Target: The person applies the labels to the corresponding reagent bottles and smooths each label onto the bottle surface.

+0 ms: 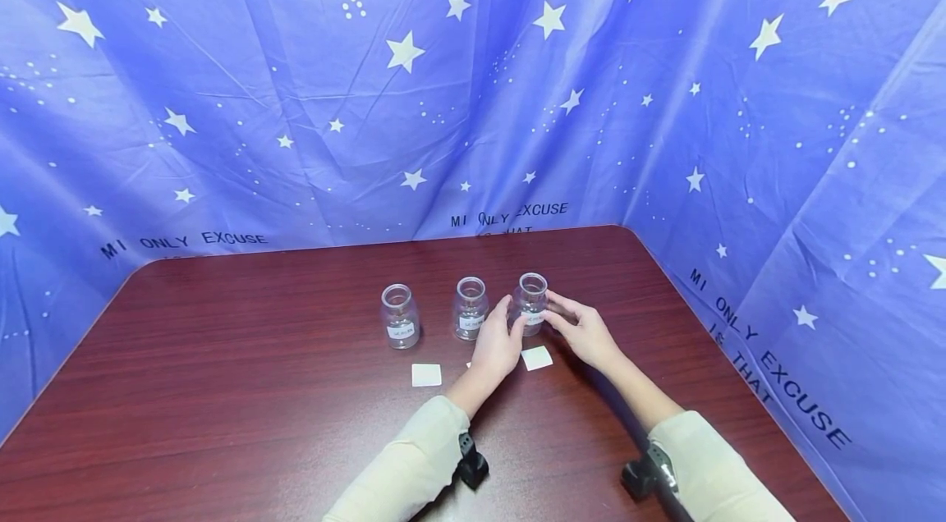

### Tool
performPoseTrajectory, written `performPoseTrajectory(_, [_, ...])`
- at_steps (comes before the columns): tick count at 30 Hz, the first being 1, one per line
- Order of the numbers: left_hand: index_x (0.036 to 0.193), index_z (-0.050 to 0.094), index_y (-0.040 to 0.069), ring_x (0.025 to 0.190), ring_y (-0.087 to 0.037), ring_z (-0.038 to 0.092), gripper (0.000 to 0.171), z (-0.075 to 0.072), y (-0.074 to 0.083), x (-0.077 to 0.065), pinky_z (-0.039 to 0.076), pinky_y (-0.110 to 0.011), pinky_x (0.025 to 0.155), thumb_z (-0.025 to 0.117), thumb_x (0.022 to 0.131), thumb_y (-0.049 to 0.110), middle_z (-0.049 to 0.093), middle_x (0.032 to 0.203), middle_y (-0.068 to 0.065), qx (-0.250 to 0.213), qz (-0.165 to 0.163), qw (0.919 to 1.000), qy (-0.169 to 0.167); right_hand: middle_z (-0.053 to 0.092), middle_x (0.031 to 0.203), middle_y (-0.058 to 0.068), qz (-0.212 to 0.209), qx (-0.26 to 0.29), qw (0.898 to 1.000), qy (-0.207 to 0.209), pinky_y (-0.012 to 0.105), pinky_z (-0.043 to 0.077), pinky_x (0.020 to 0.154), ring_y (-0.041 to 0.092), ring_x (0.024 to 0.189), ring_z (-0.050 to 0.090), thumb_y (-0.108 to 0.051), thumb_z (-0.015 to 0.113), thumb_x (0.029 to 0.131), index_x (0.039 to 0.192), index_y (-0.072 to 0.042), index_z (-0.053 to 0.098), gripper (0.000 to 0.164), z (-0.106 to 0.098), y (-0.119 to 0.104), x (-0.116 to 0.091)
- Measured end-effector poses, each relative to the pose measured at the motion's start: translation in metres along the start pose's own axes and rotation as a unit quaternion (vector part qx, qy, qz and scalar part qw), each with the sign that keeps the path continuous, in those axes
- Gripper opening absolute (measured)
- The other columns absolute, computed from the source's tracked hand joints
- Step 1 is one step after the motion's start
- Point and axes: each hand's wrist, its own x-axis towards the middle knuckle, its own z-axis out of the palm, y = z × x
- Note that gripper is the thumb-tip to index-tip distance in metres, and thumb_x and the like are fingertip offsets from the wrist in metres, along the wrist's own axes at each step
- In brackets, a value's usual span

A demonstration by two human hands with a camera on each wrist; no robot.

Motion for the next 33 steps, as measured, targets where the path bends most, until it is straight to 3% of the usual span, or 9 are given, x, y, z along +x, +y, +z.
performPoseTrajectory(6, [0.133,0.044,-0.006,0.120,-0.033,0.053,0.046,-0.0012,-0.0003,-0.0020,0.043,-0.041,0.100,0.051,0.095,0.019,0.054,0.130,-0.022,0.000,0.017,0.9998,0.009,0.063,0.117,0.022,0.019,-0.015,1.000,0.005,0.023,0.047,0.055,0.034,0.089,0.063,-0.021,0.058,0.092,0.134,-0.002,0.048,0.047,-0.0008,0.0009,-0.0002])
performPoseTrajectory(9, [0.130,0.046,-0.007,0.114,-0.033,0.058,0.043,-0.0011,-0.0014,-0.0028,0.046,-0.040,0.096,0.053,0.093,0.014,0.057,0.125,-0.024,0.005,0.033,0.9991,0.025,0.064,0.115,0.022,0.017,-0.016,1.000,0.011,0.024,0.049,0.057,0.032,0.088,0.063,-0.021,0.058,0.092,0.133,-0.002,0.049,0.046,-0.0002,0.0020,0.0002])
performPoseTrajectory(16, [0.127,0.049,-0.008,0.110,-0.033,0.059,0.040,0.0006,-0.0038,-0.0020,0.047,-0.041,0.094,0.054,0.092,0.010,0.060,0.121,-0.024,0.013,0.035,0.9987,0.036,0.064,0.112,0.025,0.001,-0.001,1.000,0.025,0.031,0.055,0.079,0.033,0.096,0.066,-0.013,0.055,0.094,0.130,0.002,0.051,0.039,0.0020,0.0040,0.0007])
performPoseTrajectory(23, [0.129,0.048,-0.009,0.106,-0.032,0.062,0.041,-0.0003,-0.0028,-0.0025,0.048,-0.041,0.092,0.049,0.094,0.013,0.060,0.120,-0.024,0.002,0.030,0.9990,0.033,0.063,0.113,0.027,0.009,0.010,1.000,0.017,0.039,0.054,0.081,0.037,0.098,0.064,-0.013,0.051,0.096,0.132,0.004,0.047,0.040,0.0008,0.0010,-0.0011])
performPoseTrajectory(33, [0.130,0.047,-0.008,0.108,-0.032,0.061,0.041,-0.0009,-0.0018,-0.0013,0.048,-0.040,0.093,0.047,0.096,0.015,0.059,0.123,-0.024,-0.006,0.017,0.9996,0.023,0.065,0.110,0.024,0.019,-0.011,1.000,0.018,0.032,0.055,0.073,0.035,0.093,0.065,-0.020,0.056,0.094,0.132,0.000,0.050,0.044,0.0020,0.0005,-0.0012])
